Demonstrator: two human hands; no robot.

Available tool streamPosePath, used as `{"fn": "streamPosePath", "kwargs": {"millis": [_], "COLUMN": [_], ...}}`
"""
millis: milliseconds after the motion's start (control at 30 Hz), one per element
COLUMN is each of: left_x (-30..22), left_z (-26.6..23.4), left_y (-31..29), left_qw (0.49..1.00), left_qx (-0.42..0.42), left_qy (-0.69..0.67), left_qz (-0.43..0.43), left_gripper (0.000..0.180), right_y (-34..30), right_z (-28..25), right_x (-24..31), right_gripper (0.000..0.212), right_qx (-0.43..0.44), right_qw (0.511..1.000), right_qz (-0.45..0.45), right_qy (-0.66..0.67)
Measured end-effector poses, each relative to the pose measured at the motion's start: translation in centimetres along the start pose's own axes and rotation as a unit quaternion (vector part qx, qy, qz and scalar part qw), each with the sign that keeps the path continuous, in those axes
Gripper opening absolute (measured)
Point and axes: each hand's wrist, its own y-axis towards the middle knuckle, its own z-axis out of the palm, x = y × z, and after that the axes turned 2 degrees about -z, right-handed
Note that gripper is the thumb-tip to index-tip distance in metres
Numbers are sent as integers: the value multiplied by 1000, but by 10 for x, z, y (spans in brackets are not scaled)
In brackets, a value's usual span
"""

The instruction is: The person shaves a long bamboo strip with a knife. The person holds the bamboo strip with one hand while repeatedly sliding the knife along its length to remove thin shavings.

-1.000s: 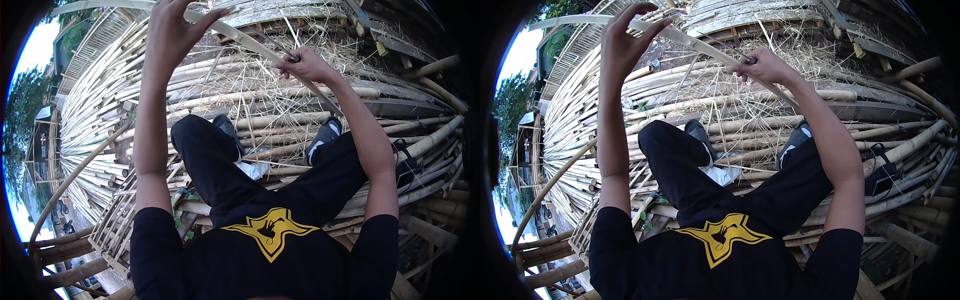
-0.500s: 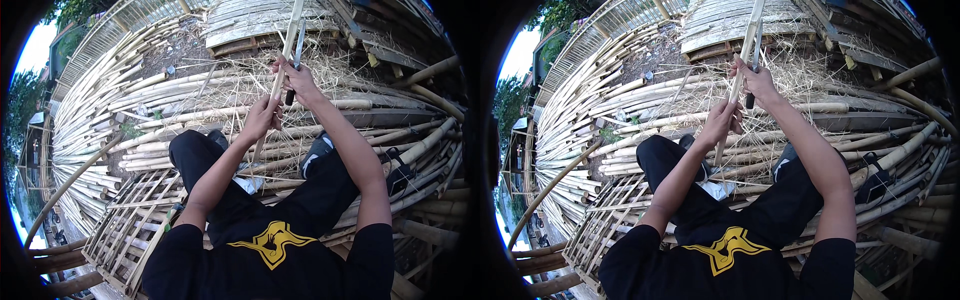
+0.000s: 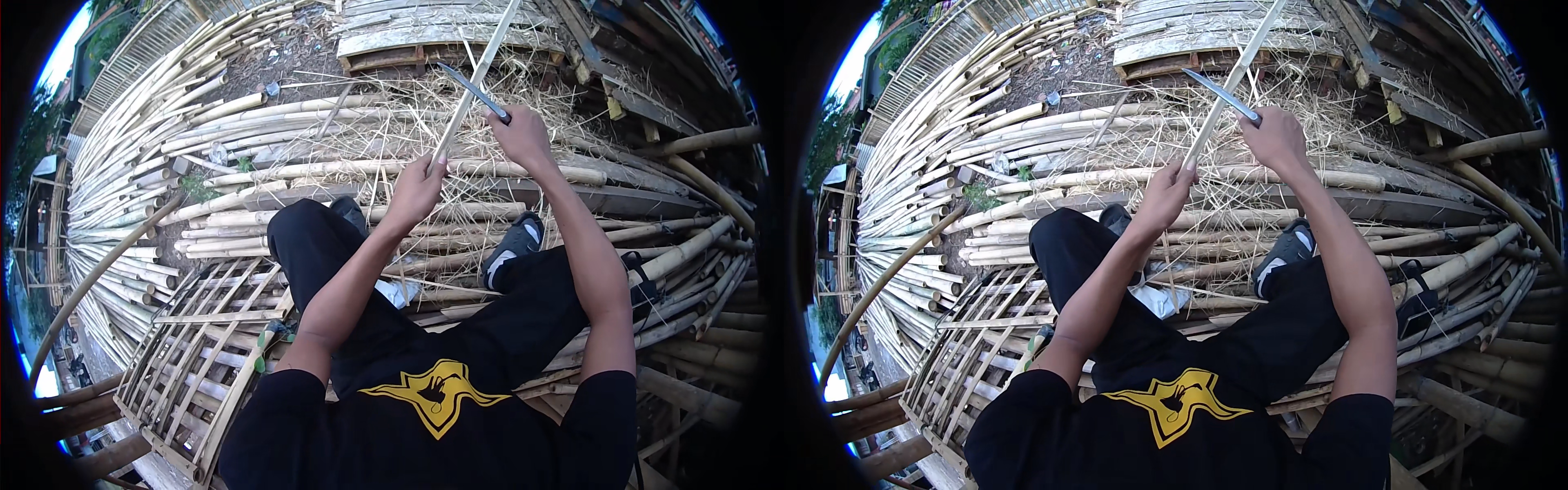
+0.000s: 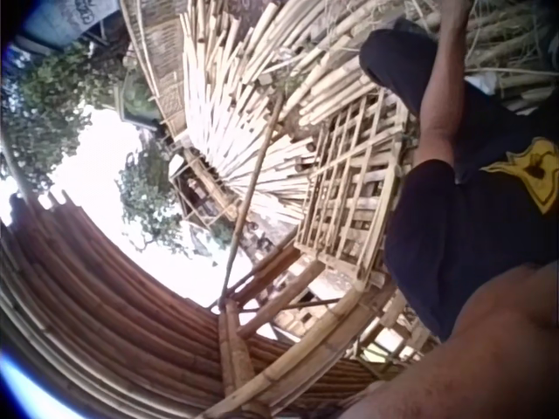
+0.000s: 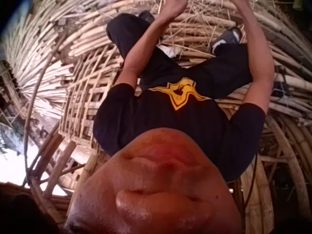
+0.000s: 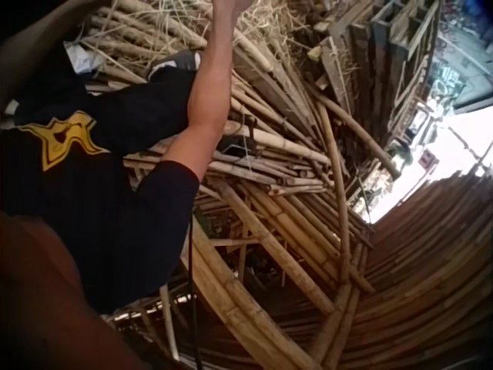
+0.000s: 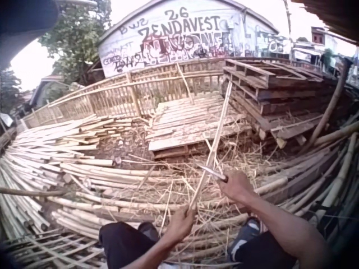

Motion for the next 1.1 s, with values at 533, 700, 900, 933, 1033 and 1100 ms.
{"fn": "streamPosePath", "kwargs": {"millis": [533,700,900,933,1033,1100], "left_x": [11,1,-13,-4,9,7], "left_z": [-1,-26,-22,-21,-16,-11], "left_y": [-1,-3,-11,-7,1,1], "left_qw": [975,970,980,980,984,981], "left_qx": [0,190,180,183,117,104], "left_qy": [192,148,57,58,103,142], "left_qz": [107,-1,-54,-54,82,82], "left_gripper": [28,24,27,27,34,35], "right_y": [24,18,24,24,22,20], "right_z": [11,20,17,15,13,12], "right_x": [-24,-33,-36,-34,-33,-33], "right_gripper": [44,36,32,32,32,32], "right_qx": [116,134,166,165,139,127], "right_qw": [987,983,983,982,988,990], "right_qz": [41,-24,-13,-7,9,25], "right_qy": [-107,-123,-74,-90,-68,-62]}}
